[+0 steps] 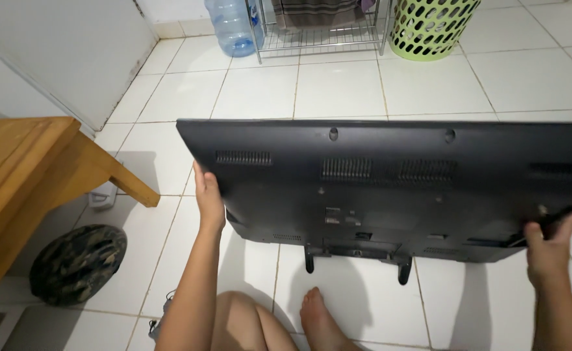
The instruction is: Moving a television from a stand to the floor and wiping a small table.
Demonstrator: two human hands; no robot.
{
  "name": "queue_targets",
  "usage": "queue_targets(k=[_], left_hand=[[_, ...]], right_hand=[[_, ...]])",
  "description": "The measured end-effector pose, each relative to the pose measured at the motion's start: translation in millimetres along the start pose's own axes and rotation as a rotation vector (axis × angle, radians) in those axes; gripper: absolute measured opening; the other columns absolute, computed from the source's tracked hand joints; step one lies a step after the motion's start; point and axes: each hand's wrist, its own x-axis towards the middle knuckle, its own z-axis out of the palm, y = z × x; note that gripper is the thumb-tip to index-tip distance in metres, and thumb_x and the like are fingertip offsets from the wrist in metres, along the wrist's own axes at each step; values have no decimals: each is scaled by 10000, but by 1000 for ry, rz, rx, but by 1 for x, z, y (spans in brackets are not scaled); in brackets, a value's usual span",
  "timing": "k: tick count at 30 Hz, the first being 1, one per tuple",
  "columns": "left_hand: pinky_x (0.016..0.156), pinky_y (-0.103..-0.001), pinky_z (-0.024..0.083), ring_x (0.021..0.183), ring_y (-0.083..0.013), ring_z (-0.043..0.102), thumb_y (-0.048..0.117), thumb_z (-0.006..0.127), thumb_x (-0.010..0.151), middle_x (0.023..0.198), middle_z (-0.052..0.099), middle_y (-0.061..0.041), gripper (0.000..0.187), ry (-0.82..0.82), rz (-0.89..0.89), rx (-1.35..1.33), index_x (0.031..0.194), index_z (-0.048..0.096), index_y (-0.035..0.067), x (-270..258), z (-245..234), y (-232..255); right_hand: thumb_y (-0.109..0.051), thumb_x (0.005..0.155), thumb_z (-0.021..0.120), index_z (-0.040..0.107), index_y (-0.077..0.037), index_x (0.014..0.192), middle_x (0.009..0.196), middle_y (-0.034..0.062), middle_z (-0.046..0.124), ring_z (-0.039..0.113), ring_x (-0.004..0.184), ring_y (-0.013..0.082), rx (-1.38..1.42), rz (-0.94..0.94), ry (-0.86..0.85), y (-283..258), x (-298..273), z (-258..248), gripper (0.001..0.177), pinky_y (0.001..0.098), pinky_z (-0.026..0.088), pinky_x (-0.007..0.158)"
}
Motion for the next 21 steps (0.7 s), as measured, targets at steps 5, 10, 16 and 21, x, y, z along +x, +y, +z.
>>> queue_targets(k=[5, 10, 16, 21], left_hand=[[1239, -430, 228, 1550, -350, 265, 778, 358, 948, 1682, 275, -172, 983, 20, 0, -40, 1651, 166, 119, -9, 5, -9], [1232, -410, 269, 1525, -334, 334, 511, 458, 1038, 1665, 311, -179, 761, 184, -196, -16, 1621, 223, 81, -55, 17, -77], [1074, -387, 410, 1289, -326, 521, 246, 584, 1009, 1539, 487, -192, 677, -16, -380, 35, 1593, 301, 52, -239, 68, -211], [938, -364, 538, 1129, -256, 621, 218, 668, 950, 1442, 535, -134, 577, -339, -369, 76, 1479, 466, 104, -310, 107, -170]], right_hand=[[17, 1027, 567, 82, -158, 1759, 1659, 171, 403, 406, 1489, 290, 25, 28, 35, 5, -29, 16, 896, 388, 338, 1283], [-245, 1172, 677, 154, -10, 1705, 1633, 279, 356, 447, 1484, 407, -300, 167, 261, 67, -126, 41, 782, 468, 387, 1215], [-283, 1019, 630, 243, -114, 1669, 1389, 214, 543, 600, 1099, 298, -272, 689, 108, 53, -190, 110, 775, 422, 527, 881], [-210, 969, 657, 356, -102, 1614, 1239, 174, 667, 688, 967, 267, -297, 504, -101, 40, -221, 149, 720, 386, 557, 832]])
